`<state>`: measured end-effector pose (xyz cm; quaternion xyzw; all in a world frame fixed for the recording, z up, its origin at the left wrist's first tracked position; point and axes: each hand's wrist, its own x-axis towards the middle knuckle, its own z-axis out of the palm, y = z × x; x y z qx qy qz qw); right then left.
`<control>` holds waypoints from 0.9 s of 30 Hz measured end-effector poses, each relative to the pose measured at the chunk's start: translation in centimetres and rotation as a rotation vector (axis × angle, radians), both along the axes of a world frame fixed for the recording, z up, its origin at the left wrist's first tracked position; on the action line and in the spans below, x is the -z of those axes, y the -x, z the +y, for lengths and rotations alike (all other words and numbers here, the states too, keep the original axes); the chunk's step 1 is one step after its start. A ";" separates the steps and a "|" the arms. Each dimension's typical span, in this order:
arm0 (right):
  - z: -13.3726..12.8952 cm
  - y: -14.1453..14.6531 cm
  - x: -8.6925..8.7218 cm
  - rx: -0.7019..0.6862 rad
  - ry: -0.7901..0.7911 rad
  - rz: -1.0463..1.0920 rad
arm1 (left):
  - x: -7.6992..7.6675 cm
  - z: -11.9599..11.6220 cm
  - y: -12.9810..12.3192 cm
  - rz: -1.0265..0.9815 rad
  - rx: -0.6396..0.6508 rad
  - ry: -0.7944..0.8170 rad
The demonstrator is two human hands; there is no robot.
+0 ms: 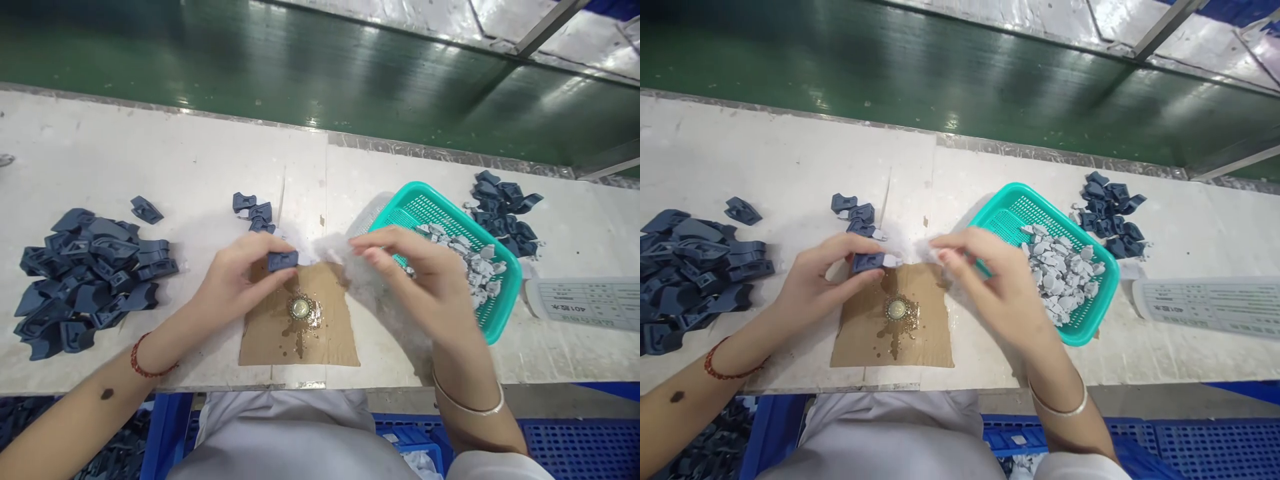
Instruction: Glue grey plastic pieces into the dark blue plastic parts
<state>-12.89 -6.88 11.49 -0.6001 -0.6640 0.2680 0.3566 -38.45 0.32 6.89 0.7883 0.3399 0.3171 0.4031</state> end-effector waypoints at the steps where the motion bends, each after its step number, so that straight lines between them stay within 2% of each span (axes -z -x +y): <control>1: 0.0 -1.2 -0.3 0.078 -0.031 -0.095 | 0.2 0.4 0.2 0.024 -0.070 -0.046; 3: 0.0 -3.5 -0.5 0.165 0.050 -0.307 | 0.8 1.0 0.7 0.095 -0.209 -0.110; 5: 0.2 -5.0 -0.5 0.121 0.237 -0.469 | 1.5 1.4 1.1 0.181 -0.296 -0.132; 8: 0.5 -5.5 -0.4 0.027 0.503 -0.595 | 2.1 1.6 1.2 0.231 -0.308 -0.135; 10: 0.8 -5.3 -0.5 0.021 0.575 -0.627 | 1.9 1.7 1.2 0.224 -0.298 -0.140; 12: 0.8 -5.1 -0.6 0.029 0.591 -0.629 | 1.1 1.9 1.4 0.246 -0.314 -0.165; 14: 0.7 -5.3 -0.5 0.018 0.578 -0.614 | -0.1 2.2 2.1 0.351 -0.361 -0.212; 16: 0.6 -5.6 -0.4 0.003 0.559 -0.603 | -1.6 2.6 3.3 0.530 -0.405 -0.244; 19: 0.4 -5.9 -0.1 -0.010 0.535 -0.593 | -3.3 3.6 5.9 0.810 -0.457 -0.206; 22: 0.4 -6.0 0.1 0.026 0.498 -0.545 | -3.1 5.1 9.0 0.908 -0.523 -0.120; 23: 0.5 -6.0 0.1 0.041 0.480 -0.520 | -2.7 5.7 9.9 0.912 -0.500 -0.084; 25: 0.5 -5.9 0.0 0.063 0.445 -0.461 | -1.8 6.7 11.4 0.880 -0.483 -0.072; 27: 0.5 -5.7 -0.2 0.087 0.432 -0.378 | -1.2 7.4 12.2 0.767 -0.458 -0.113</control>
